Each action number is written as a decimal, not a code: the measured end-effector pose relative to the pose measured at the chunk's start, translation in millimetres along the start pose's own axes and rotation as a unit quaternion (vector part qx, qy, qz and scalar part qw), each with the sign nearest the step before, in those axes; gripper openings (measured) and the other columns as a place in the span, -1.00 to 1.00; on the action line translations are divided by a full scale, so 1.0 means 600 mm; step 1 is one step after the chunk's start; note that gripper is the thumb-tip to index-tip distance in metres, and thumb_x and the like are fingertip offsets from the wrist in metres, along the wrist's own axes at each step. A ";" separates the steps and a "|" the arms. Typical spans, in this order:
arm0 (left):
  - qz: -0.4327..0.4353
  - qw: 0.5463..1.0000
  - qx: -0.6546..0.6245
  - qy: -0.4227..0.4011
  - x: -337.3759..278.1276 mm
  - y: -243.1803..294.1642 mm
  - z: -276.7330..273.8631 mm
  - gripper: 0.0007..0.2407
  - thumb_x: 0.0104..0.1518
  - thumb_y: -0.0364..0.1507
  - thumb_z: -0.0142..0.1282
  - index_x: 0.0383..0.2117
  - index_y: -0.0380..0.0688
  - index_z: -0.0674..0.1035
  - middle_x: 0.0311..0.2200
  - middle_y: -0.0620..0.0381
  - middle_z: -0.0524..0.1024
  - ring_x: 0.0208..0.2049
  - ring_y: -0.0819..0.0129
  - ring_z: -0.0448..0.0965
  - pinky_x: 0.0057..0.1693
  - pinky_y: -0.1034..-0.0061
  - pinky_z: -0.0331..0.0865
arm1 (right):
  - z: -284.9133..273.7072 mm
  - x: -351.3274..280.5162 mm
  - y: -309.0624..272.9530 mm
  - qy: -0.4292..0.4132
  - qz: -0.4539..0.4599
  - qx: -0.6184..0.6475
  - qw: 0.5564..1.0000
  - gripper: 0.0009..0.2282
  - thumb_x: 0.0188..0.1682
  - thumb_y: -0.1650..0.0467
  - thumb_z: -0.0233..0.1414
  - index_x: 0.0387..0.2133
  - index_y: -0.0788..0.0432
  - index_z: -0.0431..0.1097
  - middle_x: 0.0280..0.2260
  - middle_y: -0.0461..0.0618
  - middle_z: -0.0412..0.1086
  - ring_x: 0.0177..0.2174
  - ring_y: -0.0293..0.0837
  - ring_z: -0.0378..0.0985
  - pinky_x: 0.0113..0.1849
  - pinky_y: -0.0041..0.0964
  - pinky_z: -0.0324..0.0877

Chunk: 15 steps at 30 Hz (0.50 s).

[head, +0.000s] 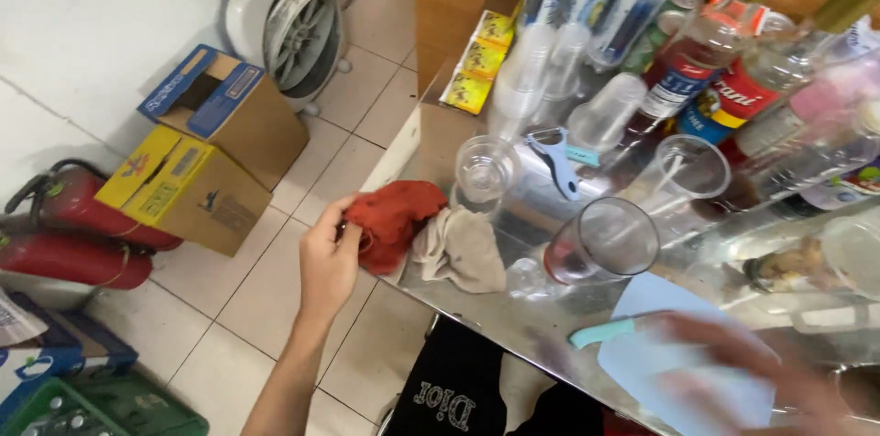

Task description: The person pours a dark red liquid from a bottle into a plastic cup, adds water from a pitcher, and then adds ice cubes from a cooler. The person seals the cup with a lid and shakes it to mix the contents.

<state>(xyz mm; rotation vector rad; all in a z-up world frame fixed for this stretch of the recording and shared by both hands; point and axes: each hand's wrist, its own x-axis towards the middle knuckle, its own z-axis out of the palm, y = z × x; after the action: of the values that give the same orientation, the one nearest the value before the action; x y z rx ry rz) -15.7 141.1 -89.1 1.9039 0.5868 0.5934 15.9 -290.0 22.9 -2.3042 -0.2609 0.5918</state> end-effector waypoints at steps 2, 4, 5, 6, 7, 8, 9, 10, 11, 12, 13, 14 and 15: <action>-0.102 0.981 -0.163 0.022 0.000 0.025 -0.009 -0.74 0.17 -0.58 -0.10 -0.09 -0.16 0.62 -0.15 0.19 0.62 -0.11 0.46 0.55 0.03 0.62 0.42 | 0.083 0.059 -0.135 -0.037 0.010 0.011 0.999 -0.61 -0.31 0.23 0.35 -0.12 -0.33 0.75 -0.09 -0.55 0.84 -0.03 -0.57 0.77 0.10 -0.52 0.39; -0.122 0.960 -0.249 0.035 -0.008 0.036 -0.013 -0.74 0.18 -0.59 -0.11 -0.07 -0.19 0.60 -0.16 0.15 0.61 -0.15 0.44 0.55 -0.04 0.62 0.42 | 0.171 0.100 -0.172 -0.103 -0.074 0.130 0.983 -0.64 -0.15 0.23 0.19 -0.04 -0.11 0.63 -0.04 -0.31 0.73 -0.02 -0.39 0.73 0.09 -0.42 0.45; -0.137 0.932 -0.333 0.042 -0.014 0.040 -0.016 -0.74 0.19 -0.60 -0.11 -0.05 -0.23 0.59 -0.17 0.12 0.60 -0.20 0.42 0.54 -0.10 0.62 0.42 | 0.217 0.118 -0.190 -0.164 -0.150 0.250 0.942 -0.62 0.00 0.23 0.03 0.04 0.11 0.50 0.01 -0.07 0.62 -0.01 -0.21 0.68 0.08 -0.32 0.51; -0.142 0.931 -0.333 0.046 -0.022 0.040 -0.023 -0.74 0.19 -0.60 -0.11 -0.05 -0.23 0.59 -0.17 0.12 0.60 -0.20 0.42 0.54 -0.10 0.62 0.42 | 0.270 0.137 -0.195 -0.169 -0.148 0.248 0.942 -0.62 0.00 0.23 0.03 0.04 0.11 0.50 0.01 -0.07 0.62 -0.01 -0.21 0.68 0.08 -0.32 0.51; -0.130 0.915 -0.376 0.066 -0.029 0.040 -0.029 -0.74 0.21 -0.59 -0.12 -0.03 -0.25 0.56 -0.14 0.09 0.58 -0.21 0.43 0.52 -0.12 0.64 0.39 | 0.322 0.156 -0.198 -0.152 -0.103 0.336 0.924 -0.54 -0.01 0.25 0.04 0.15 0.16 0.35 0.09 0.00 0.53 0.04 -0.16 0.62 0.02 -0.26 0.53; -0.120 0.897 -0.417 0.084 -0.037 0.041 -0.034 -0.75 0.24 -0.58 -0.13 -0.01 -0.27 0.54 -0.12 0.06 0.57 -0.22 0.44 0.50 -0.15 0.67 0.36 | 0.374 0.172 -0.200 -0.132 -0.054 0.421 0.896 -0.44 -0.03 0.27 0.05 0.26 0.22 0.19 0.17 0.08 0.44 0.09 -0.12 0.55 -0.04 -0.20 0.56; -0.126 0.896 -0.417 0.086 -0.046 0.041 -0.041 -0.75 0.24 -0.58 -0.13 -0.01 -0.27 0.54 -0.12 0.06 0.57 -0.22 0.44 0.50 -0.15 0.67 0.36 | 0.382 0.169 -0.227 -0.134 -0.048 0.419 0.897 -0.44 -0.03 0.27 0.05 0.26 0.22 0.19 0.17 0.08 0.44 0.09 -0.12 0.55 -0.04 -0.20 0.56; -0.134 0.884 -0.437 0.103 -0.054 0.043 -0.045 -0.78 0.28 -0.55 -0.10 -0.03 -0.31 0.54 -0.15 0.00 0.59 -0.22 0.36 0.55 -0.10 0.59 0.44 | 0.389 0.168 -0.254 -0.160 -0.045 0.443 0.881 -0.38 -0.08 0.16 0.02 0.25 0.15 0.13 0.21 0.06 0.34 0.15 -0.07 0.44 0.02 -0.06 0.51; -0.142 0.871 -0.455 0.120 -0.063 0.044 -0.050 -0.81 0.32 -0.53 -0.06 -0.05 -0.36 0.54 -0.18 -0.07 0.60 -0.21 0.27 0.60 -0.06 0.52 0.52 | 0.396 0.167 -0.280 -0.187 -0.041 0.467 0.864 -0.31 -0.13 0.04 0.00 0.25 0.09 0.06 0.26 0.05 0.24 0.21 -0.02 0.33 0.08 0.08 0.46; -0.145 0.871 -0.454 0.120 -0.068 0.040 -0.054 -0.81 0.32 -0.53 -0.06 -0.05 -0.36 0.54 -0.18 -0.07 0.60 -0.21 0.27 0.60 -0.06 0.52 0.52 | 0.417 0.166 -0.280 -0.187 -0.037 0.467 0.864 -0.31 -0.13 0.04 0.00 0.25 0.09 0.06 0.26 0.05 0.24 0.21 -0.02 0.33 0.08 0.08 0.46; -0.122 0.901 -0.399 0.118 -0.074 0.037 -0.058 -0.85 0.25 -0.60 -0.10 -0.16 -0.28 0.54 -0.27 0.05 0.56 -0.29 0.37 0.53 -0.14 0.57 0.45 | 0.437 0.164 -0.280 -0.180 -0.049 0.488 0.853 -0.27 -0.07 0.15 0.02 0.35 0.07 -0.15 0.20 0.04 0.29 0.18 -0.10 0.36 0.12 -0.09 0.38; -0.095 0.927 -0.343 0.116 -0.076 0.034 -0.062 -0.84 0.19 -0.67 -0.13 -0.28 -0.21 0.54 -0.36 0.17 0.52 -0.36 0.47 0.46 -0.22 0.62 0.38 | 0.456 0.165 -0.282 -0.173 -0.063 0.508 0.841 -0.18 -0.02 0.25 0.05 0.45 0.06 -0.35 0.14 0.03 0.34 0.14 -0.19 0.38 0.16 -0.25 0.29; -0.097 0.927 -0.342 0.116 -0.077 0.034 -0.064 -0.84 0.19 -0.67 -0.13 -0.28 -0.21 0.54 -0.36 0.17 0.52 -0.36 0.47 0.46 -0.22 0.62 0.38 | 0.468 0.164 -0.283 -0.173 -0.061 0.508 0.841 -0.18 -0.02 0.25 0.05 0.45 0.06 -0.35 0.14 0.03 0.34 0.14 -0.19 0.38 0.16 -0.25 0.29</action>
<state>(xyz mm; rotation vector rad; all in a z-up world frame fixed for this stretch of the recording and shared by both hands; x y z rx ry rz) -72.4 130.6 -63.0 1.1127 0.6089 0.7775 -36.8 36.3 -67.3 -1.1370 -0.1884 0.8221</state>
